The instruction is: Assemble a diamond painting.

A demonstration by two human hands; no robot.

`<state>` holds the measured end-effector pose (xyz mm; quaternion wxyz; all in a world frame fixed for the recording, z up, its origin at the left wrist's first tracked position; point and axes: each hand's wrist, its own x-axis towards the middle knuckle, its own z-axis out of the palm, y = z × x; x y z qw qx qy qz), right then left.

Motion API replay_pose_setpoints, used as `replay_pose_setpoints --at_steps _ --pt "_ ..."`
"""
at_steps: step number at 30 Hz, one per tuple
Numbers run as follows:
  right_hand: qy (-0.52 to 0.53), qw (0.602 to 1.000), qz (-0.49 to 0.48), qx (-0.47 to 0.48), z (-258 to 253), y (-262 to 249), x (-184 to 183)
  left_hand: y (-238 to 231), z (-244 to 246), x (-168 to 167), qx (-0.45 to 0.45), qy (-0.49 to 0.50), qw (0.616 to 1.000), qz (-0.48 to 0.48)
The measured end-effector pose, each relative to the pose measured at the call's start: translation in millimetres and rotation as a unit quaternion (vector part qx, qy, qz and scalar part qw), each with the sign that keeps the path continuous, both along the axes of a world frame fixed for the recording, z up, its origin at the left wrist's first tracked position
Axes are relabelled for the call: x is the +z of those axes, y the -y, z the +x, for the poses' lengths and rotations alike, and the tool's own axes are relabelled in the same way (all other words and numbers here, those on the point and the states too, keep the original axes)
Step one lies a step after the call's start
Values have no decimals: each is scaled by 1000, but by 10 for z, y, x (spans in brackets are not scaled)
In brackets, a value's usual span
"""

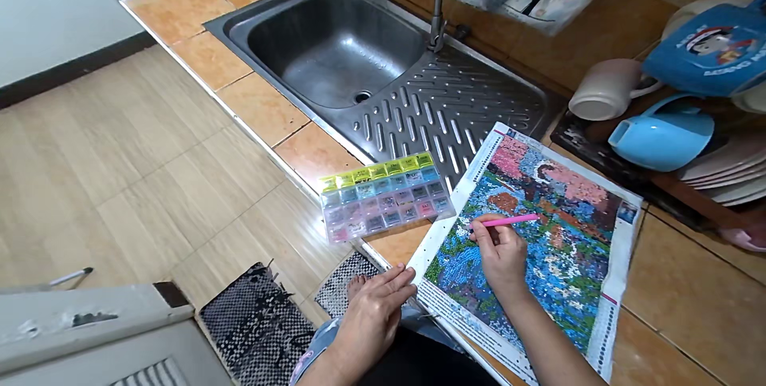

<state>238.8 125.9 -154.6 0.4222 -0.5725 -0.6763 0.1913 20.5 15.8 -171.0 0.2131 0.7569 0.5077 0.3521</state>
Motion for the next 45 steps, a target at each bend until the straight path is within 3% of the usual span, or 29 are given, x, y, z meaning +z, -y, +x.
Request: replay_pose_setpoints --at_steps 11,21,26,30,32,45 --pt "16 1000 0 -1 -5 -10 2 -2 2 2 1 1 1000 0" --pt "68 991 -112 13 -34 -151 287 -1 2 10 -1 3 1000 -10" --pt "-62 978 -198 -26 -14 -147 363 -6 -8 32 -8 3 1000 -7" --pt "-222 952 -203 -57 35 -100 334 -5 -17 -4 -16 12 1000 -11" --pt "-250 946 -196 -71 52 -77 299 -18 -18 -30 -20 15 1000 2" --pt "-161 981 -99 -51 28 8 55 2 -21 -55 -25 -8 999 24"
